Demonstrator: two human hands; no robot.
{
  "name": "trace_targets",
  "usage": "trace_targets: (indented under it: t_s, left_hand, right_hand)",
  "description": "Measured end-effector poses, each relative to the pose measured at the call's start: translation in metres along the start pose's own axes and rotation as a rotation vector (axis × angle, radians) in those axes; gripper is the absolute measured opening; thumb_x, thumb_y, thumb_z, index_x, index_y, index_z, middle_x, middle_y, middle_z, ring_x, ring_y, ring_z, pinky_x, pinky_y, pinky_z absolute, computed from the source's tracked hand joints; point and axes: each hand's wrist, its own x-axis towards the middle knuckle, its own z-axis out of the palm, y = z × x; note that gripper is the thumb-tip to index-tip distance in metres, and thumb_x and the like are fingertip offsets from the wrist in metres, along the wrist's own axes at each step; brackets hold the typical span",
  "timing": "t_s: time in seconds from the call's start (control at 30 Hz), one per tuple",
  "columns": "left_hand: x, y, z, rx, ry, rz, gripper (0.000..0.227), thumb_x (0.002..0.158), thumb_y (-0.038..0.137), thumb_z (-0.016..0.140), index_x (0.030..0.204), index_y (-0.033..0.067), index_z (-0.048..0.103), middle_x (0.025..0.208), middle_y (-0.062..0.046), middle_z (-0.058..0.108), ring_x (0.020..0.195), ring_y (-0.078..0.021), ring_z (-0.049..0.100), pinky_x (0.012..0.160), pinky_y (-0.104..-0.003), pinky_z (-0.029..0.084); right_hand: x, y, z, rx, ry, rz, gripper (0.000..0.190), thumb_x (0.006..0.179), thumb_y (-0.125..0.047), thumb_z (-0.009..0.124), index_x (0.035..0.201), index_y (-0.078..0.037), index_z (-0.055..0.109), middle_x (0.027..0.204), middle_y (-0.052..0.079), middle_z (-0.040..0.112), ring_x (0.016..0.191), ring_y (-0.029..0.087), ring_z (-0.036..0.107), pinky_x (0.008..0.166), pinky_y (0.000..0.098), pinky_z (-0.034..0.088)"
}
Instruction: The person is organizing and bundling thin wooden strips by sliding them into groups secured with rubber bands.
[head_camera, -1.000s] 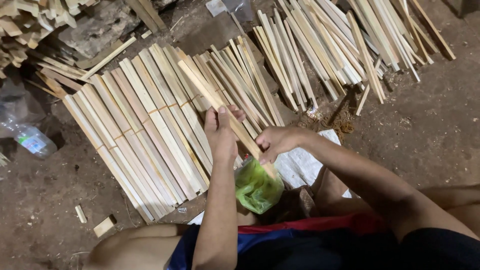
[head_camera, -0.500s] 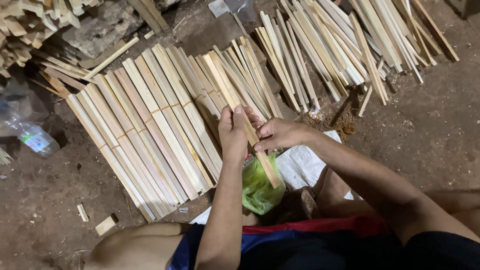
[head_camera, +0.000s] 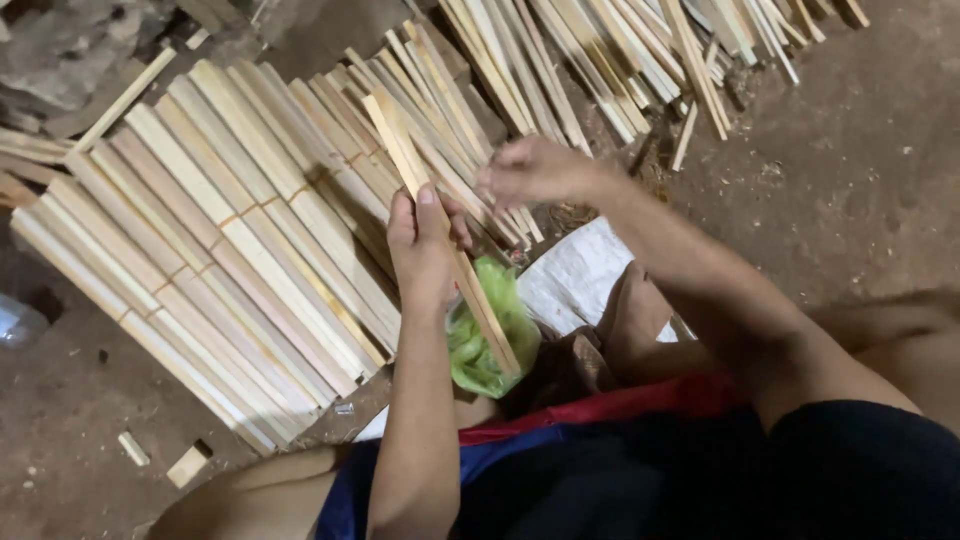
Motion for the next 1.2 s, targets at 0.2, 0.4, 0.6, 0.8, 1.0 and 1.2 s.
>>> trace_targets:
  t_s: [0.2,0.4,0.6,0.8,1.0,1.2]
  left_hand:
    - [-0.001,-0.003,0.009,0.095,-0.116,-0.265,0.032,0.106,0.021,0.046,0.13,0.001,0.056,0.085,-0.004,0.057,0.061,-0.0106,0.053,0.053,-0.027,0.047]
    - [0.001,-0.033,0.012,0.011,-0.066,-0.108,0.029,0.109,0.016,0.042,0.122,-0.0056,0.057,0.079,-0.015,0.057,0.053,-0.018,0.052,0.043,-0.027,0.044]
    - [0.001,-0.044,0.011,0.049,-0.07,-0.095,0.029,0.109,0.017,0.044,0.121,-0.0065,0.057,0.079,-0.015,0.058,0.052,-0.0172,0.053,0.041,-0.026,0.046]
    - [0.003,-0.043,0.009,0.061,-0.07,-0.13,0.03,0.108,0.02,0.045,0.121,-0.0039,0.057,0.079,-0.014,0.057,0.053,-0.0174,0.053,0.042,-0.027,0.046]
    - [0.005,-0.04,0.004,0.039,-0.086,-0.135,0.026,0.107,0.023,0.051,0.113,-0.0008,0.059,0.077,-0.011,0.055,0.053,-0.0155,0.054,0.04,-0.024,0.046]
    - [0.0,-0.026,0.008,0.052,-0.087,-0.108,0.031,0.095,0.024,0.072,0.107,0.0005,0.056,0.062,-0.007,0.05,0.041,-0.0134,0.049,0.033,-0.027,0.042]
  right_hand:
    - [-0.014,0.034,-0.073,-0.315,0.379,0.437,0.03,0.094,-0.017,0.074,0.114,0.004,0.072,0.058,0.008,0.059,0.042,0.01,0.05,0.044,0.0214,0.051]
    - [0.03,0.257,-0.062,-0.784,0.359,0.523,0.035,0.082,-0.04,0.074,0.109,-0.019,0.079,0.101,0.017,0.077,0.099,0.039,0.073,0.088,0.0477,0.059]
    - [0.025,0.29,-0.039,-0.869,0.325,0.527,0.042,0.089,-0.048,0.069,0.108,-0.01,0.074,0.105,0.016,0.076,0.105,0.037,0.072,0.091,0.0483,0.059]
    - [0.03,0.286,-0.078,-0.766,0.336,0.567,0.058,0.065,-0.057,0.08,0.105,-0.015,0.079,0.104,0.012,0.077,0.101,0.032,0.073,0.089,0.043,0.06]
    - [-0.002,0.127,-0.081,-0.346,0.344,0.483,0.031,0.067,-0.032,0.089,0.086,-0.009,0.079,0.07,0.015,0.074,0.069,0.03,0.075,0.063,0.0373,0.062]
    - [-0.018,-0.021,-0.038,-0.126,0.285,0.077,0.028,0.085,-0.014,0.081,0.1,0.007,0.07,0.074,0.022,0.068,0.068,0.023,0.07,0.067,0.0315,0.061]
